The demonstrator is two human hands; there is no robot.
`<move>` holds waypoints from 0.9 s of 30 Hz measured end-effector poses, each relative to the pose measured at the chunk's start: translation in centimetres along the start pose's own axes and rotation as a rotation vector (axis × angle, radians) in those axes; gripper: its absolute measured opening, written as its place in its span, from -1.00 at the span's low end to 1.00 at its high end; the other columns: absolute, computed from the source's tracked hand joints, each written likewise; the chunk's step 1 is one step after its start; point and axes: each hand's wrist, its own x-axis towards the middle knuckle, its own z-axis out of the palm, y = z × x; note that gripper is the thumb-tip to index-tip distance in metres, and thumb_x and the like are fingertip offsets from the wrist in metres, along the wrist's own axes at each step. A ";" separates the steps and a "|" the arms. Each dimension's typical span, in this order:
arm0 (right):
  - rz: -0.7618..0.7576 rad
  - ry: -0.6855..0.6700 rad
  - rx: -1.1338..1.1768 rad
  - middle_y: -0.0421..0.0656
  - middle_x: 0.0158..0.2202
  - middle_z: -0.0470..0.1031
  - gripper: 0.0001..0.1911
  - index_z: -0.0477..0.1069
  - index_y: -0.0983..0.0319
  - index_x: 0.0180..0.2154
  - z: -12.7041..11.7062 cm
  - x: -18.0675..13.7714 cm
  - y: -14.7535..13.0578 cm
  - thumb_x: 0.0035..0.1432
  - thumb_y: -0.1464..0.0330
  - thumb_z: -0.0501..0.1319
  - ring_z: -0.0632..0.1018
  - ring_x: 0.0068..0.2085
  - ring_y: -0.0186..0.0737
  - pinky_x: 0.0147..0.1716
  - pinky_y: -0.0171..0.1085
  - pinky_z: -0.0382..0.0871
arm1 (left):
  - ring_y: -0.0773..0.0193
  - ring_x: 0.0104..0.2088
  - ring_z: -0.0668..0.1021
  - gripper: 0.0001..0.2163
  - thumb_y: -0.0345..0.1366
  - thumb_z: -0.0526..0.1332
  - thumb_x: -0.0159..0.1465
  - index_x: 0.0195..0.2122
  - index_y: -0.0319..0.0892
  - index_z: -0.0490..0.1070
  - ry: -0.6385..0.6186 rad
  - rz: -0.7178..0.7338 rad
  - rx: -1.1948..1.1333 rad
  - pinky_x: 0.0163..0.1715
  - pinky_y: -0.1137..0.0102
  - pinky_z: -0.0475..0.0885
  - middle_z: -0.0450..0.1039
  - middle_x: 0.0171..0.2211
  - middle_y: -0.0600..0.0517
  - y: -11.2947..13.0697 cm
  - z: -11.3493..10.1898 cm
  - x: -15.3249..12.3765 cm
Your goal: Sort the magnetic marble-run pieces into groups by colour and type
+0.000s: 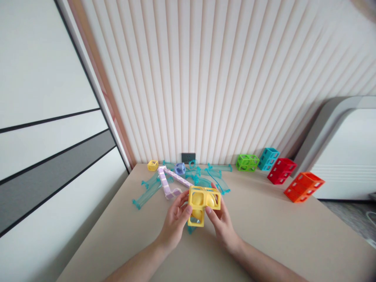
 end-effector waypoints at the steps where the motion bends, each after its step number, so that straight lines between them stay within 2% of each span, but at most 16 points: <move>1: 0.001 0.005 0.004 -0.05 0.19 0.46 -0.07 -0.06 0.05 0.41 0.0 -0.1 0.0 0.17 0.09 0.37 0.53 0.14 0.00 0.16 -0.05 0.39 | -0.02 0.14 0.50 -0.53 -0.10 0.32 0.29 0.19 -0.09 0.37 0.002 0.009 0.005 0.05 0.24 0.48 0.45 0.14 -0.16 0.0 0.0 0.0; 6: -0.032 0.040 0.028 -0.08 0.21 0.43 -0.08 -0.06 0.01 0.41 -0.2 -0.3 0.3 0.18 0.15 0.37 0.51 0.15 -0.01 0.16 -0.06 0.39 | 0.00 0.05 0.57 -0.55 -0.07 0.31 0.29 0.15 -0.12 0.41 -0.024 -0.019 0.047 -0.01 0.25 0.51 0.52 0.07 -0.16 0.5 0.2 0.2; 10: -0.038 0.015 0.037 -0.08 0.21 0.43 -0.10 -0.06 0.00 0.41 -0.2 -0.2 0.2 0.19 0.16 0.36 0.51 0.15 -0.02 0.17 -0.07 0.38 | 0.00 0.00 0.59 -0.59 -0.08 0.35 0.26 0.06 -0.18 0.47 0.001 -0.010 0.095 -0.02 0.25 0.51 0.57 -0.03 -0.17 1.0 0.2 0.1; 15: -0.012 -0.002 0.020 -0.04 0.18 0.46 -0.05 -0.05 0.04 0.41 -0.1 -0.1 0.1 0.15 0.11 0.39 0.52 0.14 0.02 0.15 -0.02 0.39 | 0.01 0.04 0.57 -0.61 -0.12 0.34 0.27 0.06 -0.17 0.46 0.001 0.024 0.124 0.03 0.23 0.49 0.55 0.00 -0.17 1.1 0.1 0.1; 22: -0.030 0.001 0.013 -0.03 0.16 0.45 -0.06 -0.06 0.04 0.40 -0.3 -0.4 0.4 0.14 0.16 0.40 0.53 0.11 0.01 0.14 -0.01 0.38 | 0.04 0.05 0.56 -0.64 -0.14 0.31 0.30 0.08 -0.13 0.42 -0.039 0.050 0.192 0.02 0.27 0.51 0.51 0.02 -0.14 0.9 0.1 -0.4; 24: -0.043 0.016 0.022 -0.02 0.16 0.45 -0.05 -0.05 0.04 0.39 -0.4 -0.6 0.6 0.13 0.17 0.41 0.54 0.09 0.02 0.13 0.00 0.40 | 0.04 0.05 0.55 -0.64 -0.15 0.27 0.33 0.12 -0.10 0.39 -0.073 0.079 0.252 0.01 0.26 0.52 0.48 0.05 -0.14 0.9 0.1 -0.8; 27: -0.082 0.049 0.062 -0.01 0.15 0.45 -0.05 -0.06 0.03 0.39 -0.7 -1.1 1.1 0.12 0.17 0.41 0.55 0.06 0.02 0.08 0.00 0.44 | 0.03 0.09 0.51 -0.61 -0.16 0.21 0.37 0.20 -0.06 0.33 -0.135 0.223 0.454 -0.01 0.25 0.54 0.36 0.15 -0.16 1.9 -0.4 -0.5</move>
